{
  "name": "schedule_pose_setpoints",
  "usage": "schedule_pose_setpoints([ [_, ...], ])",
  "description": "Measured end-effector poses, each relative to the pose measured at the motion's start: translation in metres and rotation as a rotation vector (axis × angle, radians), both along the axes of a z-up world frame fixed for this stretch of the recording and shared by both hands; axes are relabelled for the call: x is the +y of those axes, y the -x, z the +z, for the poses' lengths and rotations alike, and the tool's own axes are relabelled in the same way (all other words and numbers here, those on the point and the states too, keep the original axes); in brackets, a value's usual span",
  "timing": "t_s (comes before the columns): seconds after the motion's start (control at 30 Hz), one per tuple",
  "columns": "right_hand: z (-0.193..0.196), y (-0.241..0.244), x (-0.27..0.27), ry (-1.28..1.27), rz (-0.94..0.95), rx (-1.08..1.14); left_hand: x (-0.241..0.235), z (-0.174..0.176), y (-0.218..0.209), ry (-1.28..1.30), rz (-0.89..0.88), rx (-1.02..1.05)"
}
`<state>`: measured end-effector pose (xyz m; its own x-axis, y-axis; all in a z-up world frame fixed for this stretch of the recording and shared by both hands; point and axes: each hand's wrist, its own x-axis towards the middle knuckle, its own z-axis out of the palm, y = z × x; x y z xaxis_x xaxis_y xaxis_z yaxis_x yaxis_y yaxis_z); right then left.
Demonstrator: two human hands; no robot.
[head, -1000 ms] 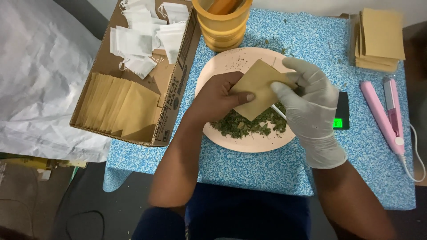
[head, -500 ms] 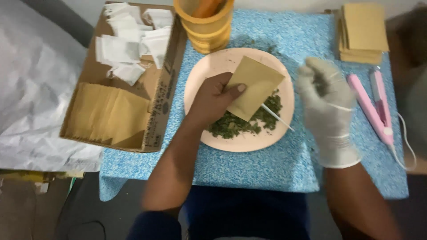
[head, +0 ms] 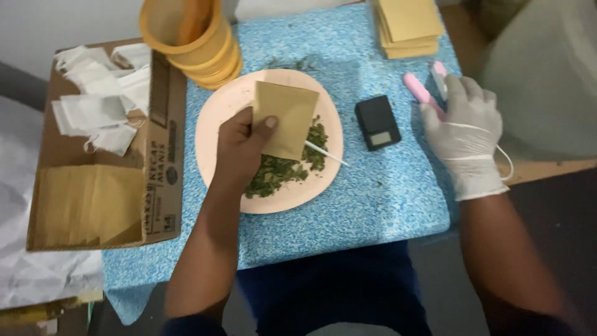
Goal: Sealing small paper pouches filled with tea leaves using a handheld heat sealer.
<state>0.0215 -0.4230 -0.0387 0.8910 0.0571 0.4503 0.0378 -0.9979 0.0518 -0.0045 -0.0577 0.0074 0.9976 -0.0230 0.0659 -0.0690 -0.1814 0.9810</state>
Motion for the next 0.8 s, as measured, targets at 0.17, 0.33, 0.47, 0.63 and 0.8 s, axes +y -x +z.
schedule_pose_setpoints([
  [0.17, -0.013, -0.004, -0.006, -0.095, -0.018, 0.066, -0.019, 0.019, 0.001, 0.008, 0.008, 0.027],
  [0.33, -0.019, -0.007, -0.005, -0.026, -0.194, 0.202, -0.039, 0.021, -0.013, 0.032, -0.039, 0.002],
  [0.47, -0.019, -0.004, -0.004, 0.054, -0.048, -0.047, -0.066, 0.031, -0.021, -0.071, -0.047, 0.121],
  [0.63, 0.015, 0.004, 0.001, -0.123, -0.112, 0.123, -0.094, 0.025, -0.034, -0.007, -0.057, 0.163],
  [0.8, 0.077, 0.021, 0.007, -0.743, 0.269, 0.29, -0.099, 0.016, -0.04, -0.025, -0.11, 0.111],
])
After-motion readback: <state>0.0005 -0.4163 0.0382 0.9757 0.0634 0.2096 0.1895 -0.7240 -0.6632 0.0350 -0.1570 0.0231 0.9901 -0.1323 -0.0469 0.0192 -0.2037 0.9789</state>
